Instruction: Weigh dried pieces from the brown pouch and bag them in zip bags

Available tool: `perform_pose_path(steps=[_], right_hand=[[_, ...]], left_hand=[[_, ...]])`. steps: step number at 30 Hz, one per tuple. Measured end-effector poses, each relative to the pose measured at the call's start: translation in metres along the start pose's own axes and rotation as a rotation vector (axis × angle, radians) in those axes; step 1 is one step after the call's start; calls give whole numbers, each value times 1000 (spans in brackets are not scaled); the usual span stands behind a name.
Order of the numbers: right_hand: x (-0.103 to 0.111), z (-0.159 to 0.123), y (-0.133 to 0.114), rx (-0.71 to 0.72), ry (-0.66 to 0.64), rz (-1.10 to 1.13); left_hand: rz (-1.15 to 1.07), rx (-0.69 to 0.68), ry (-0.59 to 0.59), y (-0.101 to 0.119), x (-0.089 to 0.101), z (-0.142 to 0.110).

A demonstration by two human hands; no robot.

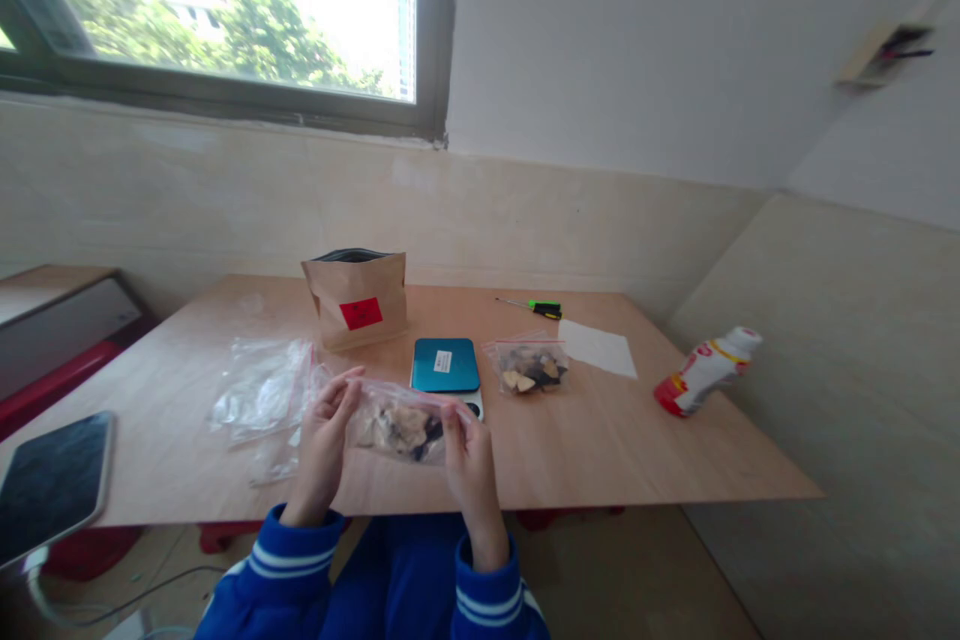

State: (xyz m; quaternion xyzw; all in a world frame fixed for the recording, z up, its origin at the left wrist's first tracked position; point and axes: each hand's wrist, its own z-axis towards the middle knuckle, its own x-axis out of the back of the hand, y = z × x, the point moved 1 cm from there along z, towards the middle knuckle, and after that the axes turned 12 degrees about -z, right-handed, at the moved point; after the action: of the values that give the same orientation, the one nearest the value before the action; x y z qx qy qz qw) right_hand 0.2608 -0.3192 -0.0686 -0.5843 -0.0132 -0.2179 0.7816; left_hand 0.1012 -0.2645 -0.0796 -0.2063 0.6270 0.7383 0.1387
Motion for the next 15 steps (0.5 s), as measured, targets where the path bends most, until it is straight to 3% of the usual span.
perform_pose_path(steps=[6,15], right_hand=[[3,-3,14,-151,202,30],[12,-5,4,-120,294,2]], left_hand=[[44,43,-49,4,8,-9],[128,16,-126,31,13,-15]])
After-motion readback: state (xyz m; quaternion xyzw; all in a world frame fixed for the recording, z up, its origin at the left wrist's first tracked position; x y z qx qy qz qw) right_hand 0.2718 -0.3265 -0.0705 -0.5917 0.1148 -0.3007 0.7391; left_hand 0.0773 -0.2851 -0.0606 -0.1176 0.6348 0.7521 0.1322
